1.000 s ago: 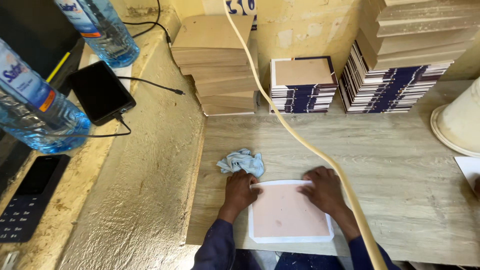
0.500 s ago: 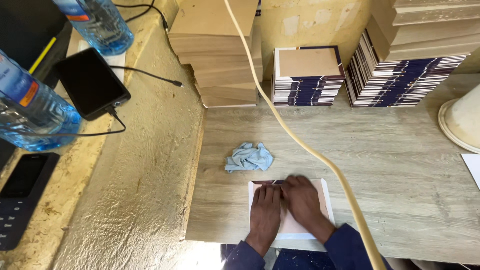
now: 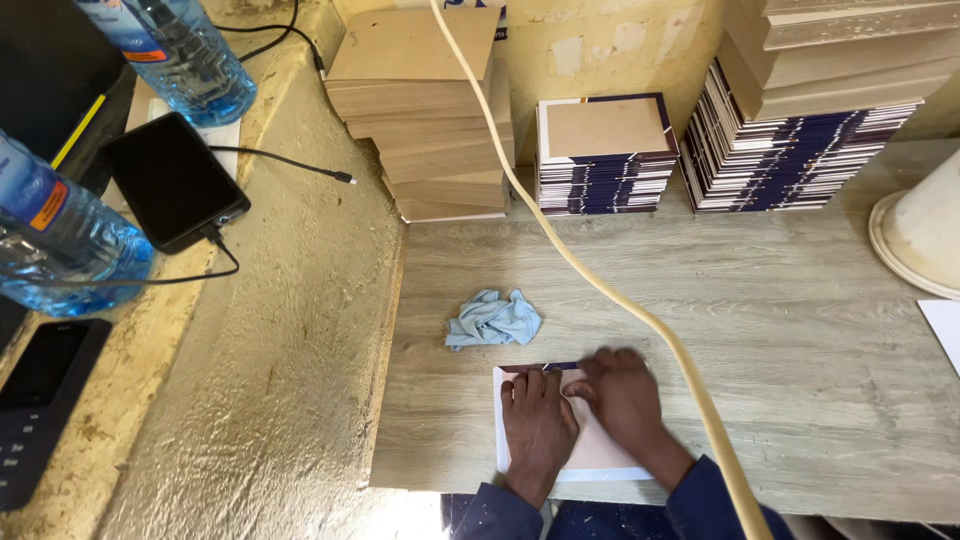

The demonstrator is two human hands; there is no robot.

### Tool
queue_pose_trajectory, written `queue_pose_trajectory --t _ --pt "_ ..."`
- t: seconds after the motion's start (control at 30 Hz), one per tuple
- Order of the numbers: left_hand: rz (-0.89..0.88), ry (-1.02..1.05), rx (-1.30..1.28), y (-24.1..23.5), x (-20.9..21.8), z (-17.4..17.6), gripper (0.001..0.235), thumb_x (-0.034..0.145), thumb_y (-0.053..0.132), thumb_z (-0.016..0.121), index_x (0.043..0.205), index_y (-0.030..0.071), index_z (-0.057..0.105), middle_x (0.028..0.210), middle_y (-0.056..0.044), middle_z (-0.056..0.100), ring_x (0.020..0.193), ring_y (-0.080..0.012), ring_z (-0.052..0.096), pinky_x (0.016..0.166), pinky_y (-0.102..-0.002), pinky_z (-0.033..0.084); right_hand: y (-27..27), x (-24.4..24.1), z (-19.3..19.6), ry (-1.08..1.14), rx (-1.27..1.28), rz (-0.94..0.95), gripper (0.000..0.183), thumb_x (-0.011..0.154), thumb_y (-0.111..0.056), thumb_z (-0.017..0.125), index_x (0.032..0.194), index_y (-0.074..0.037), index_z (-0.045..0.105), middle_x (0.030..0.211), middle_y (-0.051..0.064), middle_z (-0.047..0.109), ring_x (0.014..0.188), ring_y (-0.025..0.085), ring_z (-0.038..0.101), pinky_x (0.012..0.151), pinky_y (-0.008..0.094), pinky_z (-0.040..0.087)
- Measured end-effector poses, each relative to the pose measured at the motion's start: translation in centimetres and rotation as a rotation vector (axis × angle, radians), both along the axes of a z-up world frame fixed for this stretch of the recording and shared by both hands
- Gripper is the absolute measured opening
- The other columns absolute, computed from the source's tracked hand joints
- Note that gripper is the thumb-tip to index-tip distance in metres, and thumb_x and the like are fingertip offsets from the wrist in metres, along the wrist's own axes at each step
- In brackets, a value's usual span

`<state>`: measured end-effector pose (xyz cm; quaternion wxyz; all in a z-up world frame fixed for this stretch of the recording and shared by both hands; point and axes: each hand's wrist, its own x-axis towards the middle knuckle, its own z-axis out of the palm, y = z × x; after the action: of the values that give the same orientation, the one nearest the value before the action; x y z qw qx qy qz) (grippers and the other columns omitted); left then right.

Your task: The person wraps a book with a cover sheet, folds the edges, and wipes the surface with a cloth. The person repeats this process for multiple books, stacking the wrapped books on the table.

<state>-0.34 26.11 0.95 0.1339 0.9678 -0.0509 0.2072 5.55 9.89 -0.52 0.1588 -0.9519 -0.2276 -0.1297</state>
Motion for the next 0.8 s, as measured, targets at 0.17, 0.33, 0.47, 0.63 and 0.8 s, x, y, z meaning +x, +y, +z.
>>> queue_pose_trajectory --t 0.17,0.33,0.47,0.63,0.8 --pt "-0.021 -0.086 -0.065 0.4 0.3 0.3 0.038 0.082 0.013 0.066 0.120 0.009 0.071 0.113 -0.014 0.067 0.099 -0.0353 0.061 0.094 -0.050 0.046 -2.0 -1.9 -0.5 -0.015 -0.082 0.017 0.054 0.094 -0.059 0.067 0.125 -0.015 0.073 0.140 0.005 0.070 0.133 0.020 0.063 0.120 0.048 0.037" --pt "0.036 -0.078 0.002 -0.2 0.1 0.3 0.038 0.085 0.015 0.064 0.121 0.013 0.074 0.104 -0.010 0.068 0.095 -0.0328 0.061 0.092 -0.048 0.046 -2.4 -2.5 -2.4 0.002 -0.163 0.024 0.076 0.096 -0.066 0.059 0.147 -0.009 0.061 0.158 0.010 0.059 0.147 0.025 0.054 0.128 0.048 0.031" --pt "0.062 -0.017 0.033 -0.2 -0.1 0.6 0.053 0.084 0.023 0.066 0.137 0.016 0.066 0.111 -0.013 0.066 0.099 -0.0348 0.060 0.095 -0.050 0.045 -0.3 0.6 2.1 0.229 -0.386 -0.031 0.050 0.089 -0.062 0.071 0.108 -0.016 0.077 0.119 0.008 0.078 0.112 0.024 0.074 0.119 0.045 0.040" --pt "0.037 0.045 0.014 0.0 0.3 0.2 0.062 0.085 0.026 0.068 0.147 0.022 0.066 0.115 -0.013 0.066 0.105 -0.0347 0.058 0.098 -0.053 0.042 -0.4 2.3 1.1 0.325 -0.508 -0.089 0.095 0.075 -0.064 0.091 0.150 -0.021 0.052 0.143 0.010 0.067 0.134 0.034 0.062 0.129 0.053 0.026" --pt "0.060 0.052 0.067 -0.1 0.4 0.1 0.069 0.087 0.029 0.066 0.155 0.025 0.059 0.113 -0.015 0.064 0.101 -0.0368 0.058 0.096 -0.053 0.043 -1.7 -1.9 -0.9 -0.174 -0.303 -0.168 0.059 0.092 -0.067 0.062 0.130 -0.023 0.073 0.131 -0.002 0.072 0.122 0.018 0.070 0.115 0.045 0.045"
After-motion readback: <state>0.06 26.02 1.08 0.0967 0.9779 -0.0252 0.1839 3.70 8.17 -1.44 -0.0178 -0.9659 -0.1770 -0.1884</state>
